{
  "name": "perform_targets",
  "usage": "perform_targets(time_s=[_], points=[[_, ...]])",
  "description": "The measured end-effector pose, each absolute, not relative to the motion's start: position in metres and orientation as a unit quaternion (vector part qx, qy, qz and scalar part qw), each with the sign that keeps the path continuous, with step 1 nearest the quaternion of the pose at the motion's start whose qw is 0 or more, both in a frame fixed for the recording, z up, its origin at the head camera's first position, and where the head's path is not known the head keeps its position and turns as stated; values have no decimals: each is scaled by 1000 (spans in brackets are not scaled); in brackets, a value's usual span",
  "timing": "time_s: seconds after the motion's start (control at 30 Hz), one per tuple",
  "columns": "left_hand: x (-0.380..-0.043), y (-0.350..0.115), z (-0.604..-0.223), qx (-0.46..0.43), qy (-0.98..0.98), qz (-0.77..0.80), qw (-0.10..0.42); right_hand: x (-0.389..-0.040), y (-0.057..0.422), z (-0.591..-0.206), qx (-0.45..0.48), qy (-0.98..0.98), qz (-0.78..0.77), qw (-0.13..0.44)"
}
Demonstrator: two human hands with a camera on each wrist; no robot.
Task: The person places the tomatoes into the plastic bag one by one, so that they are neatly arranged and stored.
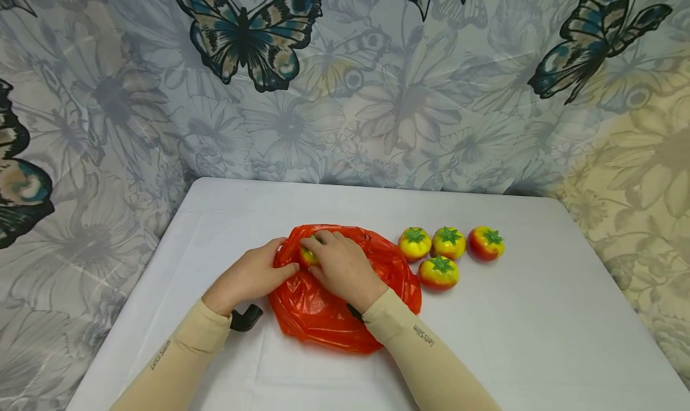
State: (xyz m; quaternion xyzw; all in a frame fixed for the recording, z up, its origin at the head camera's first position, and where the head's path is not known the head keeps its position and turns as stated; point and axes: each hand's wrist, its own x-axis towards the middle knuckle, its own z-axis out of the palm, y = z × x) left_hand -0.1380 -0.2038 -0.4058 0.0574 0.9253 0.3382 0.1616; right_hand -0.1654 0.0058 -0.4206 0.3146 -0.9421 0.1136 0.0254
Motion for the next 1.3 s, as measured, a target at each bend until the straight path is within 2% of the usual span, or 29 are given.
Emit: perform_targets(time_s=[0.3, 0.63, 0.9, 1.3], points=[[-138, -204, -406, 55, 924, 341, 164, -165, 7, -419, 305, -943, 132, 13], [-137, -198, -405, 54, 924, 333, 181, -150, 40, -399, 291, -947, 132, 7], [-133, -204, -403, 40, 925, 325, 194, -130, 94, -383, 255, -958, 119, 50], [-136, -203, -403, 46, 923, 321, 206, -106, 188, -399, 140, -980, 104, 94]])
